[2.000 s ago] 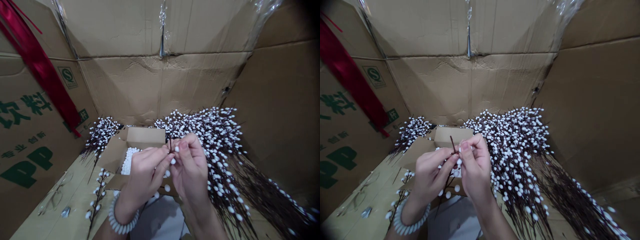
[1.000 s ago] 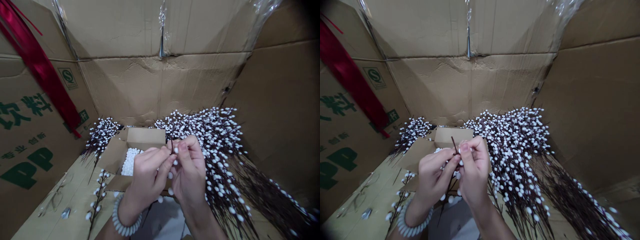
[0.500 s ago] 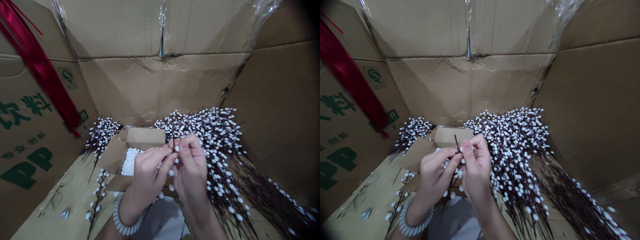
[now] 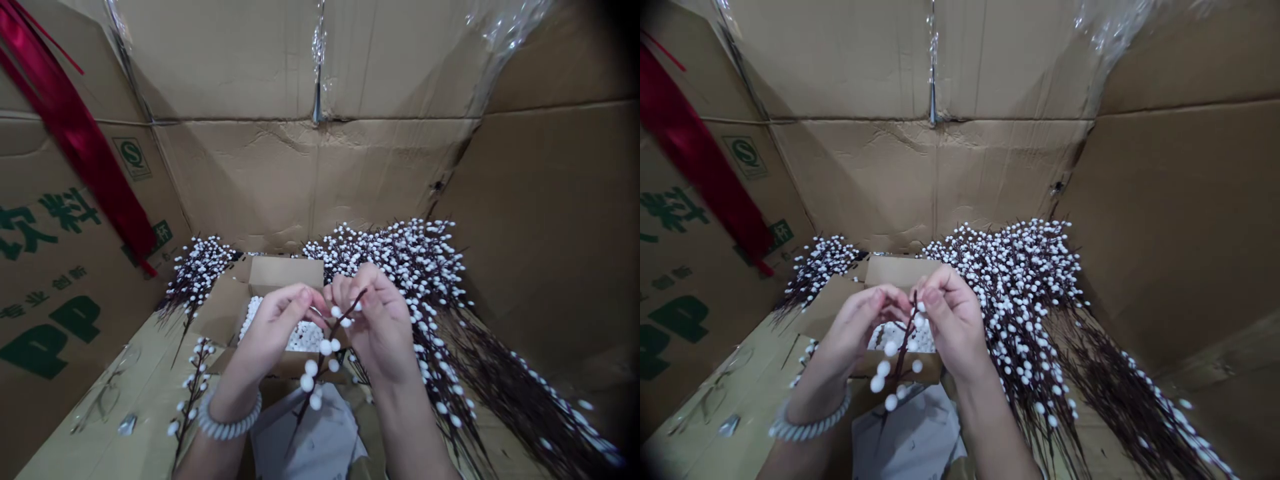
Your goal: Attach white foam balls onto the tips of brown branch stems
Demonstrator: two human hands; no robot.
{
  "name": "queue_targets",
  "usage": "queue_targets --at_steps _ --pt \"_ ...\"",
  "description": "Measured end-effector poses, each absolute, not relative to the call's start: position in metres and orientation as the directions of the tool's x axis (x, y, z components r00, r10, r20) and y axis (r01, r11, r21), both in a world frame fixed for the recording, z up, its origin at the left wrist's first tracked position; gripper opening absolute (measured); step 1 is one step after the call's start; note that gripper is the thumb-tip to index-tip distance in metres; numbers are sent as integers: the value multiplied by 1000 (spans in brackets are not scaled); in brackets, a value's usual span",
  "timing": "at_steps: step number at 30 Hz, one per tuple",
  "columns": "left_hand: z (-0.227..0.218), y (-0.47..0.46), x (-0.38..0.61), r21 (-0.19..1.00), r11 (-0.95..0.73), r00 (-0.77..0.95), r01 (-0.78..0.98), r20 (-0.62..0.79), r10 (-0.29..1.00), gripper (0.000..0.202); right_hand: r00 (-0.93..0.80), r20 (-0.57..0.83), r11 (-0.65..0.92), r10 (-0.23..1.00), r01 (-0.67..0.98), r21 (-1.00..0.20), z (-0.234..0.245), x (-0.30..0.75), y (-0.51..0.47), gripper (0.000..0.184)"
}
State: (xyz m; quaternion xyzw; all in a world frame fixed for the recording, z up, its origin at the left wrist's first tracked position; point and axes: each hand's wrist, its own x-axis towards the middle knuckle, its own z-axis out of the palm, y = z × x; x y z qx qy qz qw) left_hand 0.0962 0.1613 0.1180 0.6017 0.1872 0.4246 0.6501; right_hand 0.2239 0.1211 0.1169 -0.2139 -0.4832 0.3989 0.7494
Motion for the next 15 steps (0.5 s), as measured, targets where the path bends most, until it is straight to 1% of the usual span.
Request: queue_targets --at_steps 4,6,8,10,12,15 --pt "111 166 100 947 95 694 -308 155 703 53 -43 559 503 828 -382 -775 127 233 124 28" --pt "110 165 99 932 153 727 -327 145 671 57 -159 556 468 816 -382 -797 133 237 127 26" --pt "111 161 99 903 220 769 -368 164 617 57 -248 558 445 792 -391 -806 140 240 130 27" --pt "115 154 99 862 295 801 -412 188 569 51 -278 571 438 772 -418 -796 145 240 132 30" --pt "121 145 99 816 358 787 -453 178 591 41 -268 573 434 775 -433 -790 147 239 134 33" --pt "127 132 100 731 452 758 -512 138 637 34 -272 550 414 789 -426 -804 147 236 135 34"
